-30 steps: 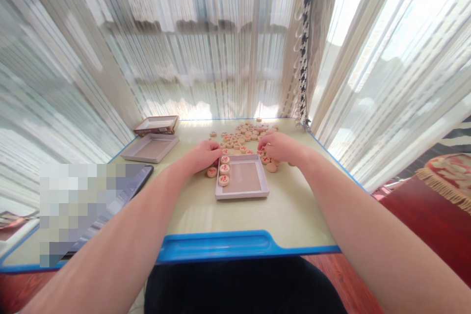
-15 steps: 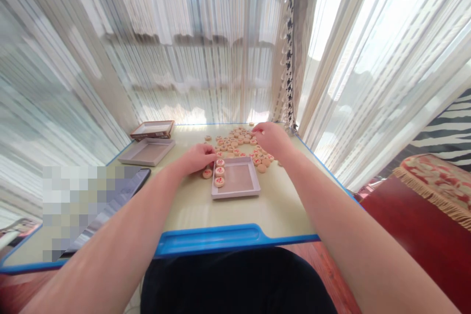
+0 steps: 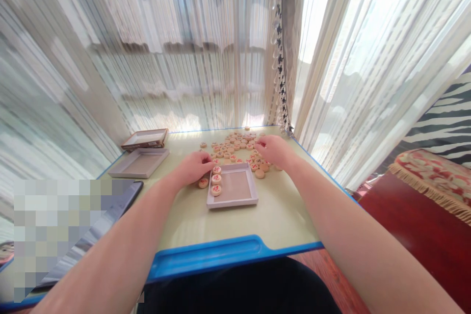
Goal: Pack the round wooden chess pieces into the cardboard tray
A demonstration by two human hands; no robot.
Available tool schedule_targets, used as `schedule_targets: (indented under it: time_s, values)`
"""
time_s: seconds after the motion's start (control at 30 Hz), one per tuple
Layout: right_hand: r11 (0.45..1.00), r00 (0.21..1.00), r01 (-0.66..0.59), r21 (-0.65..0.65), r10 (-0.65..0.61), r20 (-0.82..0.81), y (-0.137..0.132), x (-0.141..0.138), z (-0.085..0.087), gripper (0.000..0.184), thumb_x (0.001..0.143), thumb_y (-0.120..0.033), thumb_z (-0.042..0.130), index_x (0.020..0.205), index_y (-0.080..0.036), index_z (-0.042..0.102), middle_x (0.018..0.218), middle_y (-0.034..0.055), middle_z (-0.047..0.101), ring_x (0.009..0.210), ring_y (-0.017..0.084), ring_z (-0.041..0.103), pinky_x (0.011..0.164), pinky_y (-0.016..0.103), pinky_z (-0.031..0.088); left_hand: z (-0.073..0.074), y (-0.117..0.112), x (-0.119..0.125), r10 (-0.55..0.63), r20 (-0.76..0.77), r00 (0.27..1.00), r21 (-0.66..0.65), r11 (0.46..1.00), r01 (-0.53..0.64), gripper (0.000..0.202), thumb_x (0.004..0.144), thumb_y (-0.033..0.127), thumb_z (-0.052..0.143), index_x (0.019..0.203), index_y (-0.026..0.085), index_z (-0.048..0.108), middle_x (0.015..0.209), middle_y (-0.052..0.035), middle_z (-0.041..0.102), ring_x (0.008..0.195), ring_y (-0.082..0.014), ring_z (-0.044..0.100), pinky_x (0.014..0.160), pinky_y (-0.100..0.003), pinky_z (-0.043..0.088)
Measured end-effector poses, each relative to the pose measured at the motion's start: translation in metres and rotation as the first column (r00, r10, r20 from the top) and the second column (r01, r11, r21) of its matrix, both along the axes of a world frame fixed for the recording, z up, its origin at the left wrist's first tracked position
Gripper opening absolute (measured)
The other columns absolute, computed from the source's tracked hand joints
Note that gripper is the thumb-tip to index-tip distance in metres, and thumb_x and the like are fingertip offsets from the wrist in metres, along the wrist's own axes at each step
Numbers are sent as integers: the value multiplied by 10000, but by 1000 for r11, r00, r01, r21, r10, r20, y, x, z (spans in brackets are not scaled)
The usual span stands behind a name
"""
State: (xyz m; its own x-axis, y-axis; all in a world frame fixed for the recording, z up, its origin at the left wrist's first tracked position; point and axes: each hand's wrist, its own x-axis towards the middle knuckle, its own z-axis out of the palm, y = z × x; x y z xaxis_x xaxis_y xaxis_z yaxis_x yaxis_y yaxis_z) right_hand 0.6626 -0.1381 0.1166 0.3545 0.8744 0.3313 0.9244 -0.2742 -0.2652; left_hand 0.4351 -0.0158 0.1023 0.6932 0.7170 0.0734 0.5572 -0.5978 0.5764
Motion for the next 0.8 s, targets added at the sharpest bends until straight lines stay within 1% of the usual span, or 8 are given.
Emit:
schedule_targets:
  time_s: [0.2,0.27,0.33,0.4,0.47,0.57,0.67,0.8]
  values:
    - [997,997,-79,-23,79,13,-1,-9,-7,256,782,-306,440,863,-237,672,901,23,645,778,165,562,675,253,407,1,0,-1,2,10,1000,22,1000,-2,134,704,302,512,664,190,573,649,-6,605,597,-127,522,530,-234,375]
    - [999,999,-32,7,32,21,1,-7,-10,279,782,-290,435,936,-236,662,938,37,634,803,170,564,685,256,412,0,0,-2,3,18,1000,15,1000,-3,131,704,296,507,678,190,579,657,-6,609,610,-130,529,539,-234,383]
    - [999,998,51,1,-51,25,1,0,-11,297,777,-299,442,970,-230,657,952,54,629,797,176,571,661,258,413,0,0,-3,1,32,999,21,1000,-2,132,707,288,497,690,191,584,676,-7,619,630,-133,538,552,-232,390]
    - [990,991,127,-57,-125,41,1,8,-12,279,760,-324,462,905,-220,676,923,61,637,776,183,576,630,263,407,0,0,-4,20,63,998,79,997,-25,136,719,275,480,699,195,588,710,-10,632,660,-138,548,578,-234,396]
    - [978,984,178,-112,-173,47,1,14,-13,261,739,-362,484,827,-220,683,877,55,652,764,188,578,606,266,400,0,2,-5,73,105,992,171,981,-90,152,739,269,459,731,201,595,752,-15,641,698,-149,556,615,-243,403]
    - [968,977,214,-128,-215,8,1,16,-14,289,708,-444,511,808,-223,668,840,47,664,754,193,581,588,270,398,-1,5,-6,149,113,982,286,942,-176,185,760,274,445,805,207,611,837,-39,640,787,-176,563,700,-261,415]
    - [964,971,230,-133,-235,-28,1,13,-15,321,679,-487,532,800,-218,656,830,50,665,756,198,586,591,273,401,-5,10,-6,175,65,982,365,912,-187,208,754,255,444,830,201,630,915,-67,609,876,-201,556,805,-288,410]
    - [961,964,251,-119,-260,-62,3,12,-15,383,652,-500,550,898,-220,639,898,52,664,800,204,591,609,276,410,-9,14,-5,187,35,982,374,909,-186,237,736,212,426,835,189,640,914,-87,593,883,-214,559,849,-316,402]
